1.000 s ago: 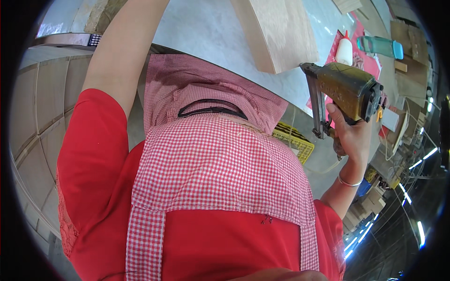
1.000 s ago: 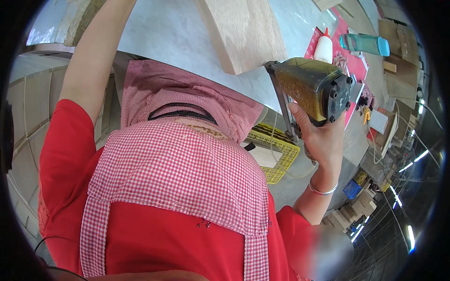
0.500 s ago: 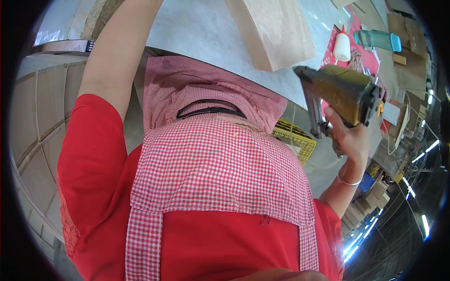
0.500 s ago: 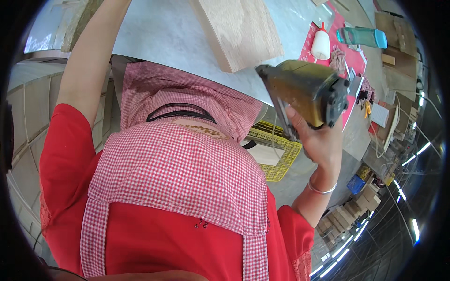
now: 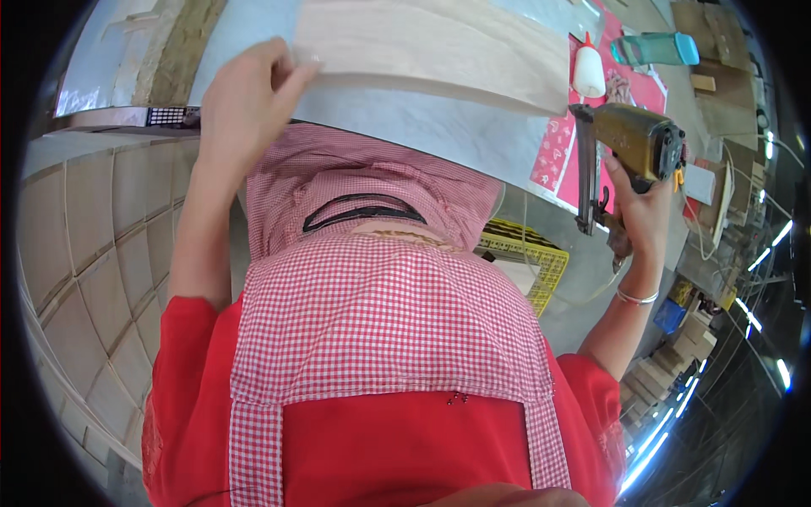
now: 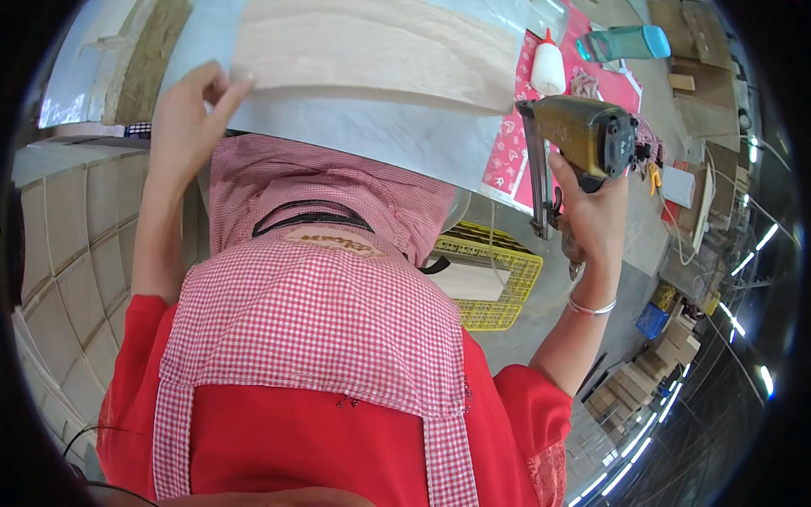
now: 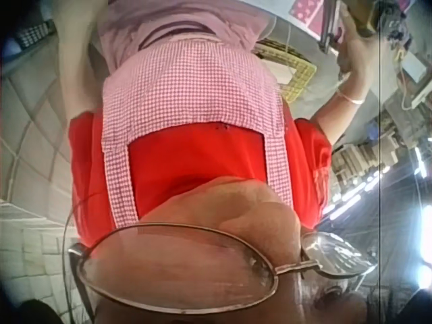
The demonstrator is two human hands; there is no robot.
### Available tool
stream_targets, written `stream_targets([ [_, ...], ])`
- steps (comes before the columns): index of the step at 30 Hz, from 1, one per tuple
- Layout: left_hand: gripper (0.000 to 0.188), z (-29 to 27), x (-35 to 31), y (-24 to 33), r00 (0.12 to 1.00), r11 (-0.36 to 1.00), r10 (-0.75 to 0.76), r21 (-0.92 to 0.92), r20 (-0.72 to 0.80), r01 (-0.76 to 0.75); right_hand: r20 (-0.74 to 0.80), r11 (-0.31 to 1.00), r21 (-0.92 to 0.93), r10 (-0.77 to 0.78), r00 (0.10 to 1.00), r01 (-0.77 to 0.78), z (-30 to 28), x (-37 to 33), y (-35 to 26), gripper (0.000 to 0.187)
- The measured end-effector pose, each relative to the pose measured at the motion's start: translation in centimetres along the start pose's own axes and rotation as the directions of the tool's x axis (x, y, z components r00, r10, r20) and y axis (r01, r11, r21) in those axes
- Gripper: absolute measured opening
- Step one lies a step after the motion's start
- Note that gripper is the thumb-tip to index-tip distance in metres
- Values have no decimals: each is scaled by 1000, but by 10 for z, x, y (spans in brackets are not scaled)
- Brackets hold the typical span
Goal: Assembling small wooden boxes using wood glue and a pneumatic nail gun.
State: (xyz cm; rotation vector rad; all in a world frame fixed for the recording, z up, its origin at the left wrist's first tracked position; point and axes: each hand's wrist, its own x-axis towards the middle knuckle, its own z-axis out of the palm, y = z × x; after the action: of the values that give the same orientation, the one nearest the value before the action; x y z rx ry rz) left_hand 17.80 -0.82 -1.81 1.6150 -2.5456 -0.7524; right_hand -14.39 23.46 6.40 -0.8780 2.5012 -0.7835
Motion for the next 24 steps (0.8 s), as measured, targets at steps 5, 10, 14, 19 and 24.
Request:
stream_targets([
  [5, 40, 3, 0, 52, 838, 852, 516, 200, -175, -483, 22, 999, -23, -22, 1000, 23, -13, 0, 6, 25],
  [10, 61, 56, 62, 101, 461, 550, 835, 418, -301, -723, 66, 999, 3, -46, 997, 46, -10, -3, 2, 26],
  [14, 63, 32, 80, 132, 695, 679, 695, 148, 186, -719, 84, 999, 19, -28, 996, 26, -9, -4, 3, 27],
  [19, 65, 24, 71, 139, 716, 691, 671, 186, 194, -698, 93, 999, 23, -48, 995, 46, -8, -1, 6, 29],
  [24, 63, 23, 70, 139, 721, 696, 663, 186, 204, -693, 126, 1000, 22, -11, 992, 9, -9, 1, 8, 31],
])
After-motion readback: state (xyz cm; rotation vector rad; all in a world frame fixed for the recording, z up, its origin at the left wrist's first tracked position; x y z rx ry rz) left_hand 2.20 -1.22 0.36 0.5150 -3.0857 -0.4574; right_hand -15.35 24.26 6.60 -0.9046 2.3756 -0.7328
